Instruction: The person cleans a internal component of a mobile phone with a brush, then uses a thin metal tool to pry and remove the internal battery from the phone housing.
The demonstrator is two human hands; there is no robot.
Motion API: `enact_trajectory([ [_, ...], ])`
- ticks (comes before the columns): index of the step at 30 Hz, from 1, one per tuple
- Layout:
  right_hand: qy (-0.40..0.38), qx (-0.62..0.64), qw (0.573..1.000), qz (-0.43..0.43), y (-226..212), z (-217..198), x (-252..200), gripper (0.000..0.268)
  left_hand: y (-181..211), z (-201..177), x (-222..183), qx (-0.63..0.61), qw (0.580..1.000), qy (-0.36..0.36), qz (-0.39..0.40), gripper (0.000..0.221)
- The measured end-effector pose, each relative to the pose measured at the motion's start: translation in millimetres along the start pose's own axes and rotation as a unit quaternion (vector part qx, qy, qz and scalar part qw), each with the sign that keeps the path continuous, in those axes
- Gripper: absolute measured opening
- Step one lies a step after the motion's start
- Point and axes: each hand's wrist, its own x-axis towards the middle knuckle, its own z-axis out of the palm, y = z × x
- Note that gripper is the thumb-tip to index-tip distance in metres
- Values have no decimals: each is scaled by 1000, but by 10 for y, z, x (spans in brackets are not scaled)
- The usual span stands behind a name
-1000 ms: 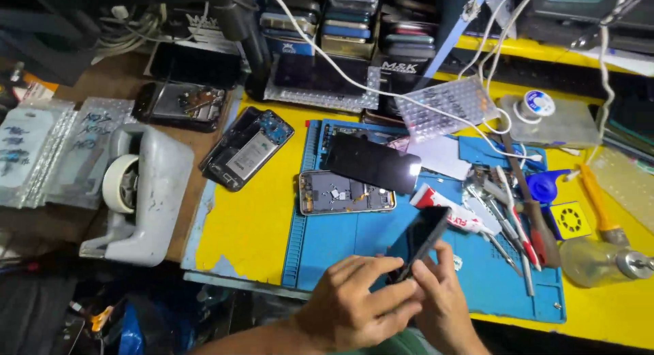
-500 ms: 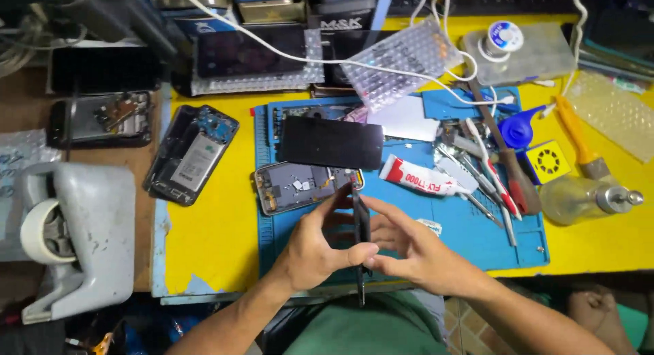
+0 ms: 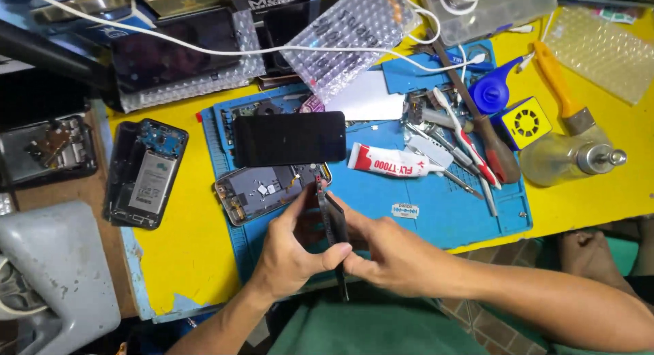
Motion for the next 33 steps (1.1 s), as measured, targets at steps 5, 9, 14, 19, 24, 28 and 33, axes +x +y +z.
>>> enact_trajectory([
  [5,-17,8,1000,-2,33,-46,40,84,-5,-34,29,-23,999,-19,13,86],
  [9,-29,24,999,-28,38,-74,61,84,-61,-55,25,-13,1000,-13,18,87],
  [14,-39,61,997,-20,125,-66,94,53,-118,-67,33,-54,998,-28,20,90],
  [19,-47,80,995,-26,163,-67,97,43,-177,-77,43,-57,998,-30,19,93],
  [24,-49,145,988,-31,230,-43,109,32,-201,-84,51,-57,997,-35,30,93],
  [28,-53,115,991,-36,206,-64,122,31,-298,-85,69,-72,996,-37,34,93],
  [33,-17,149,989,16,448,-7,169,39,-463,-109,111,-140,988,-40,49,98],
])
